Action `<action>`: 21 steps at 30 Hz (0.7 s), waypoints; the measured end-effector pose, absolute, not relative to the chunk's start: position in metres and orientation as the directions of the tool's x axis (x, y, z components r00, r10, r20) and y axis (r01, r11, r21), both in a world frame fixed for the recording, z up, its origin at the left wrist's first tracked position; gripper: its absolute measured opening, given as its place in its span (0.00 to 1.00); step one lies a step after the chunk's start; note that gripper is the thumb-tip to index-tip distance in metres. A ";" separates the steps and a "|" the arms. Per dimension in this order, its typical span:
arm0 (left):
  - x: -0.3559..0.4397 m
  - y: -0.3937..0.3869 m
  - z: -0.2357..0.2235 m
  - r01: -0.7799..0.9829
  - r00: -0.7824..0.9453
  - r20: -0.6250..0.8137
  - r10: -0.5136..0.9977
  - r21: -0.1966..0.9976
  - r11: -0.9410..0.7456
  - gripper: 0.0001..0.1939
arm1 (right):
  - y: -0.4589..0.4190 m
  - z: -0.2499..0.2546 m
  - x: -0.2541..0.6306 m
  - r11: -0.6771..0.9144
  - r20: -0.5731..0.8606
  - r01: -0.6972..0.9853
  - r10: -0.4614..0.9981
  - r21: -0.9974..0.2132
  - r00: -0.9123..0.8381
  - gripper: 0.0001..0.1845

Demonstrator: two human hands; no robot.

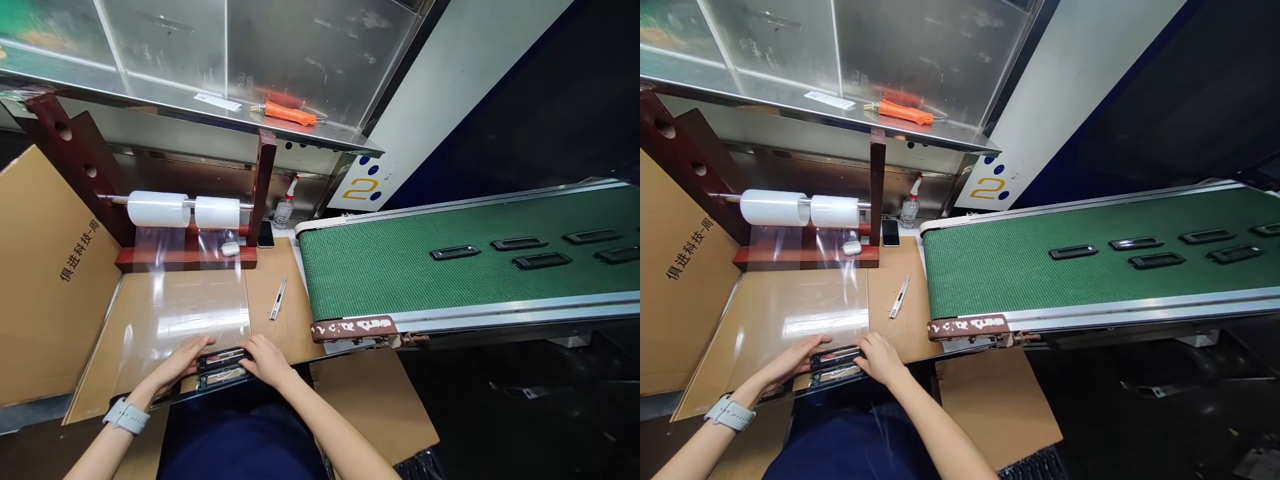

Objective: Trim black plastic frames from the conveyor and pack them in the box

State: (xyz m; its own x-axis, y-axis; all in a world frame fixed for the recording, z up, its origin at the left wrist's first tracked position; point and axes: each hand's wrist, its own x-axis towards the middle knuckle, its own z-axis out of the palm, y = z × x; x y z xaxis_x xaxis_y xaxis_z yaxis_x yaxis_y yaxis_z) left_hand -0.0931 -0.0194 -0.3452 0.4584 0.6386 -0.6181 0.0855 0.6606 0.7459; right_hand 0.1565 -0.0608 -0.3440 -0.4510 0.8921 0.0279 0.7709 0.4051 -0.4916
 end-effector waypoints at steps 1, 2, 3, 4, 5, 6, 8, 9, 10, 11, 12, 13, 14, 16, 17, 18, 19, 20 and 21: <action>-0.093 -0.020 -0.345 0.085 0.458 -0.613 0.644 0.751 0.655 0.36 | -0.061 -0.344 0.156 0.401 0.025 0.775 0.894 -0.488 -0.447 0.17; -0.093 -0.020 -0.345 0.089 0.458 -0.611 0.646 0.754 0.651 0.35 | -0.061 -0.343 0.155 0.398 0.023 0.779 0.896 -0.484 -0.443 0.17; -0.093 -0.020 -0.345 0.095 0.458 -0.610 0.647 0.757 0.646 0.34 | -0.062 -0.343 0.155 0.396 0.021 0.782 0.897 -0.481 -0.441 0.17; -0.092 -0.020 -0.345 0.104 0.455 -0.608 0.650 0.762 0.639 0.34 | -0.062 -0.342 0.154 0.394 0.020 0.785 0.898 -0.479 -0.439 0.17; -0.092 -0.021 -0.345 0.116 0.449 -0.607 0.656 0.767 0.631 0.33 | -0.062 -0.342 0.154 0.392 0.018 0.786 0.899 -0.477 -0.437 0.17; -0.092 -0.021 -0.344 0.130 0.438 -0.604 0.666 0.776 0.618 0.33 | -0.062 -0.342 0.154 0.389 0.016 0.788 0.900 -0.477 -0.435 0.17; -0.091 -0.023 -0.344 0.161 0.391 -0.582 0.713 0.806 0.570 0.33 | -0.062 -0.342 0.154 0.375 0.013 0.795 0.907 -0.477 -0.421 0.18; -0.090 -0.024 -0.344 0.180 0.346 -0.558 0.754 0.828 0.530 0.34 | -0.061 -0.342 0.153 0.361 0.012 0.801 0.914 -0.478 -0.405 0.19; -0.089 -0.027 -0.344 0.205 0.284 -0.521 0.805 0.853 0.480 0.36 | -0.060 -0.342 0.153 0.343 0.011 0.808 0.923 -0.479 -0.385 0.21; -0.087 -0.031 -0.345 0.237 0.210 -0.466 0.859 0.877 0.418 0.37 | -0.060 -0.342 0.152 0.321 0.011 0.816 0.933 -0.480 -0.361 0.22; -0.085 -0.036 -0.347 0.280 0.140 -0.397 0.907 0.895 0.349 0.38 | -0.060 -0.342 0.153 0.299 0.011 0.824 0.942 -0.482 -0.336 0.23; -0.082 -0.043 -0.349 0.331 0.089 -0.321 0.943 0.902 0.276 0.37 | -0.061 -0.341 0.154 0.279 0.012 0.829 0.950 -0.485 -0.313 0.24; -0.078 -0.050 -0.352 0.385 0.070 -0.244 0.967 0.901 0.199 0.37 | -0.062 -0.339 0.156 0.263 0.012 0.831 0.956 -0.490 -0.295 0.24; -0.070 -0.068 -0.360 0.488 0.116 -0.115 0.987 0.872 0.045 0.35 | -0.069 -0.332 0.165 0.234 0.017 0.832 0.965 -0.503 -0.262 0.21; -0.066 -0.077 -0.366 0.532 0.155 -0.067 0.986 0.846 -0.026 0.34 | -0.074 -0.327 0.173 0.221 0.020 0.831 0.969 -0.510 -0.245 0.18; -0.063 -0.084 -0.371 0.573 0.189 -0.030 0.982 0.815 -0.086 0.34 | -0.080 -0.321 0.181 0.208 0.024 0.830 0.973 -0.517 -0.229 0.16; -0.059 -0.091 -0.378 0.611 0.211 0.001 0.977 0.780 -0.133 0.34 | -0.086 -0.315 0.192 0.197 0.029 0.828 0.976 -0.524 -0.215 0.14; -0.057 -0.096 -0.384 0.645 0.225 0.024 0.974 0.746 -0.167 0.33 | -0.093 -0.307 0.203 0.190 0.033 0.826 0.979 -0.530 -0.203 0.13; -0.055 -0.099 -0.390 0.675 0.231 0.045 0.972 0.712 -0.194 0.33 | -0.099 -0.298 0.215 0.185 0.038 0.823 0.980 -0.536 -0.196 0.14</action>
State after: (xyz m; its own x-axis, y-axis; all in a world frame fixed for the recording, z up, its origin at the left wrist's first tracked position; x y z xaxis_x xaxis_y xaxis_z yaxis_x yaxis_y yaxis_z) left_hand -0.0546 -0.0986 -0.3899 0.2314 0.9718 0.0448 0.6753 -0.1936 0.7116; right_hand 0.2146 -0.0990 -0.2983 -0.1961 0.9799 0.0375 0.8235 0.1853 -0.5362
